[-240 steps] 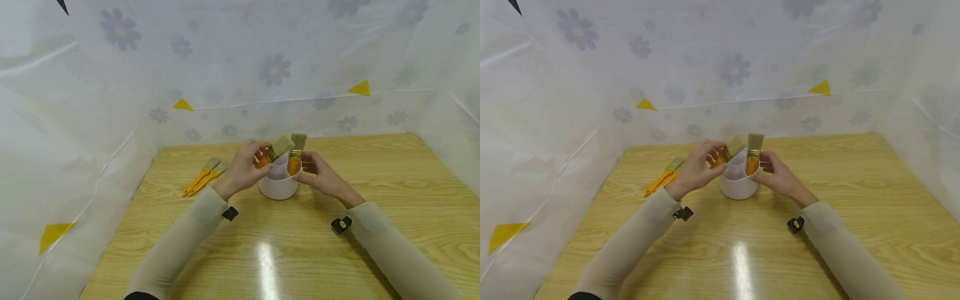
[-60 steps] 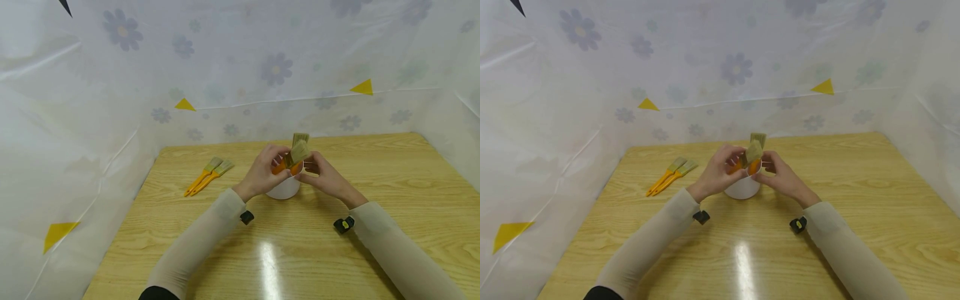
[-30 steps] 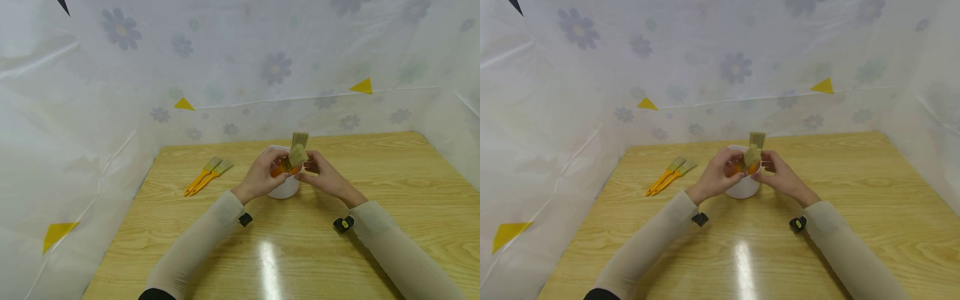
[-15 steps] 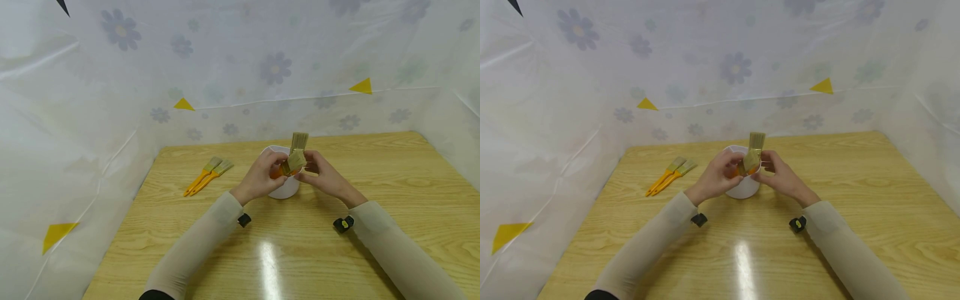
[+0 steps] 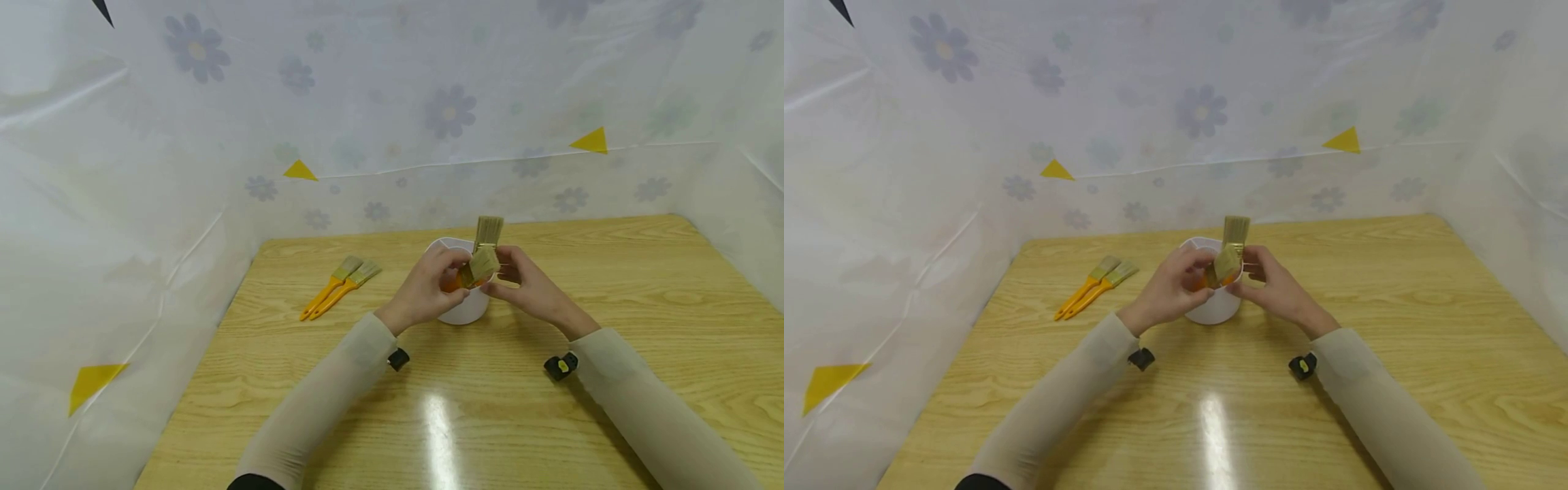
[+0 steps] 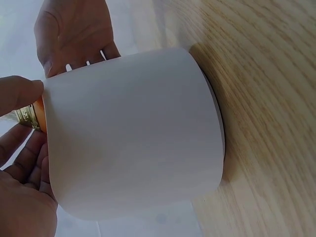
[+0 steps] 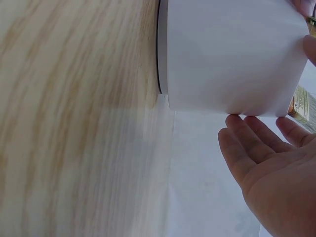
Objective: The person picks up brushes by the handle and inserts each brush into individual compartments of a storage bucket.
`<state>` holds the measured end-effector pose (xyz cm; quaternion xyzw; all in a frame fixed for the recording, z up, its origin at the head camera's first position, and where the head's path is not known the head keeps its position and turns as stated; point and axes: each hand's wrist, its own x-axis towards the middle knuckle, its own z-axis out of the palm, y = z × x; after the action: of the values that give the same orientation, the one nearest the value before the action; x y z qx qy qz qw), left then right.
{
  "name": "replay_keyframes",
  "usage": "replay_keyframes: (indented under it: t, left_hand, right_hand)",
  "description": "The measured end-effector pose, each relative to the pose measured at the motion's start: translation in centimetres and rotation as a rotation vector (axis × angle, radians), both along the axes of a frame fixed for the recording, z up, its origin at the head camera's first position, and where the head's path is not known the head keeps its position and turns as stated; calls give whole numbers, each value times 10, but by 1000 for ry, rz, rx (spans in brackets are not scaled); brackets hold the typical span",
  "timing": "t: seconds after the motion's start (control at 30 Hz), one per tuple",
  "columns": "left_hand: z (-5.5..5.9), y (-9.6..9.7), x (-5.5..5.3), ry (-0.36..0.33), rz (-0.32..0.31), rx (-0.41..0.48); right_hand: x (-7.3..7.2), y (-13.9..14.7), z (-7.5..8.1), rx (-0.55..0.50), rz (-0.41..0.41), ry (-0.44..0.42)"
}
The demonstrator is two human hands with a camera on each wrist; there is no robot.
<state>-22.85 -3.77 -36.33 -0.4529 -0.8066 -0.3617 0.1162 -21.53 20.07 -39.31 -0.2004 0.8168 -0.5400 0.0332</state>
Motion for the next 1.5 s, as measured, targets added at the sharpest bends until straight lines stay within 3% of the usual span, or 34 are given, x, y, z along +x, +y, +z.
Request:
replay_keyframes:
  t: [0.83, 1.5]
  left_hand:
    - [-1, 1, -1, -6, 8, 5]
    - [-2, 2, -1, 39, 15, 0]
  right_hand:
    - [0, -1, 0, -2, -2, 6]
    - [1, 0, 1, -12, 2, -8]
